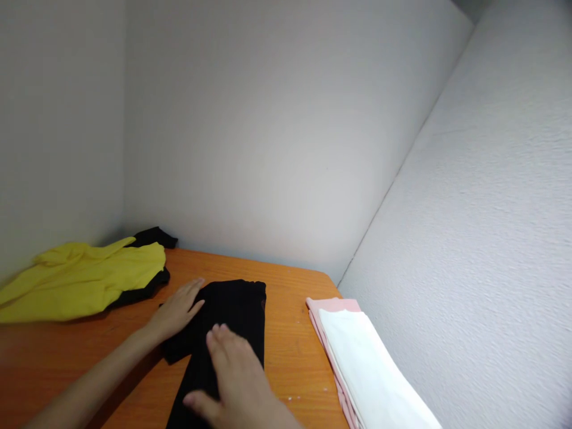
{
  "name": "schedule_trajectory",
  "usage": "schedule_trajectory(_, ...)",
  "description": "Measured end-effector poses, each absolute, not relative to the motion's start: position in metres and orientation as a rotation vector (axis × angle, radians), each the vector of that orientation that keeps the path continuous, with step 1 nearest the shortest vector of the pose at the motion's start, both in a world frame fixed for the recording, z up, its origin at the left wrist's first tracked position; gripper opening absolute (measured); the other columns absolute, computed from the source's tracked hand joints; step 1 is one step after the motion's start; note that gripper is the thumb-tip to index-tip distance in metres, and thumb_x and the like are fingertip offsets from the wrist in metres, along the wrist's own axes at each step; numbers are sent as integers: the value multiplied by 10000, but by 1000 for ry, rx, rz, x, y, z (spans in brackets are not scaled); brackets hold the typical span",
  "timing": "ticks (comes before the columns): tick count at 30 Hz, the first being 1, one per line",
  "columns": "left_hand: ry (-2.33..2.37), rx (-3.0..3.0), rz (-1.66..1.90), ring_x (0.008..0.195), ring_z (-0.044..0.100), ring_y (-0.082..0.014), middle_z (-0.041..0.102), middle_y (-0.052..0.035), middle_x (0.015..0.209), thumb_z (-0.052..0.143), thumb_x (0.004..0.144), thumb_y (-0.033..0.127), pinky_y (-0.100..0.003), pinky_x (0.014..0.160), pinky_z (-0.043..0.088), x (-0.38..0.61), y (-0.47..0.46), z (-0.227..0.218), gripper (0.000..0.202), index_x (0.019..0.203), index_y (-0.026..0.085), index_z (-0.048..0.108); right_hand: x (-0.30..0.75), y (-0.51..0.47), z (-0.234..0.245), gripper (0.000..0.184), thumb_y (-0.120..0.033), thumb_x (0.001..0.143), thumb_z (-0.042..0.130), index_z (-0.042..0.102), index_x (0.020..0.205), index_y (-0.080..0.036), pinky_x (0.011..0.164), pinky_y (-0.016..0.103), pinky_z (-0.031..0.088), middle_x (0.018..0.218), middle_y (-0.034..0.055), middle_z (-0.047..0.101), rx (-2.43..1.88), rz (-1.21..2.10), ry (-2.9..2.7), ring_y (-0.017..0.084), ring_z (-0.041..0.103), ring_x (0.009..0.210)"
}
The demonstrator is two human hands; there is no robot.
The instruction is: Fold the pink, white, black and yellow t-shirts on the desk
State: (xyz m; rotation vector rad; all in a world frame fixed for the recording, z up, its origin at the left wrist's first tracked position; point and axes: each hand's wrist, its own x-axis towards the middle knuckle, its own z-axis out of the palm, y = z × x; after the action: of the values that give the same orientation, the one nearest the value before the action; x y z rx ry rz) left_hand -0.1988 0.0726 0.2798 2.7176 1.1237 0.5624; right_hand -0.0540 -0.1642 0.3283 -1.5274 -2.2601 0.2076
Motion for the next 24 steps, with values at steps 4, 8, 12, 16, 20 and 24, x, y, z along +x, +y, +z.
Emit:
schedule_trajectory(4,1467,2642,592,1035,630,-321,684,-192,1111,314,916,419,-464,958,436,-220,85,281,512,1142,111,655,-30,-106,354,1017,-715,864,465,108,1537,-40,1198,522,131,1591,184,-7,-1720,224,-2137,324,-8,1474)
schedule_trajectory(8,1627,2696,537,901,625,-351,688,-222,948,293,895,517,-462,860,447,-232,85,275,582,931,72,667,-30,-61,339,1101,-764,836,445,97,1515,29,1197,531,59,1569,228,-62,-1794,295,-2165,329,-96,1459)
schedule_trajectory(12,1642,2666,449,898,648,-350,706,-216,952,322,861,576,-445,852,464,-236,91,271,591,917,96,661,-38,-48,315,1077,-751,850,436,87,1518,18,1186,556,87,1563,228,-71,-1807,344,-2207,337,-105,1452)
schedule_trajectory(16,1507,2428,357,1038,654,-354,722,-189,1070,410,797,587,-452,937,467,-243,110,271,568,990,136,695,-38,-51,301,967,-685,910,399,73,1529,-17,1180,566,114,1559,219,-88,-1771,254,-2208,329,-84,1455)
schedule_trajectory(20,1306,2188,349,997,675,-338,750,-122,987,466,755,662,-442,904,492,-251,127,276,574,932,180,720,-34,-50,299,775,-561,996,269,104,1528,-23,1182,551,132,1567,209,-30,-1761,252,-2194,301,-53,1464)
schedule_trajectory(24,1061,1944,442,821,693,-300,744,-62,774,566,663,740,-389,752,542,-251,129,288,557,730,204,701,-33,-49,298,804,-550,978,350,86,1529,-28,1181,556,125,1563,209,-46,-1764,242,-2203,302,-60,1464)
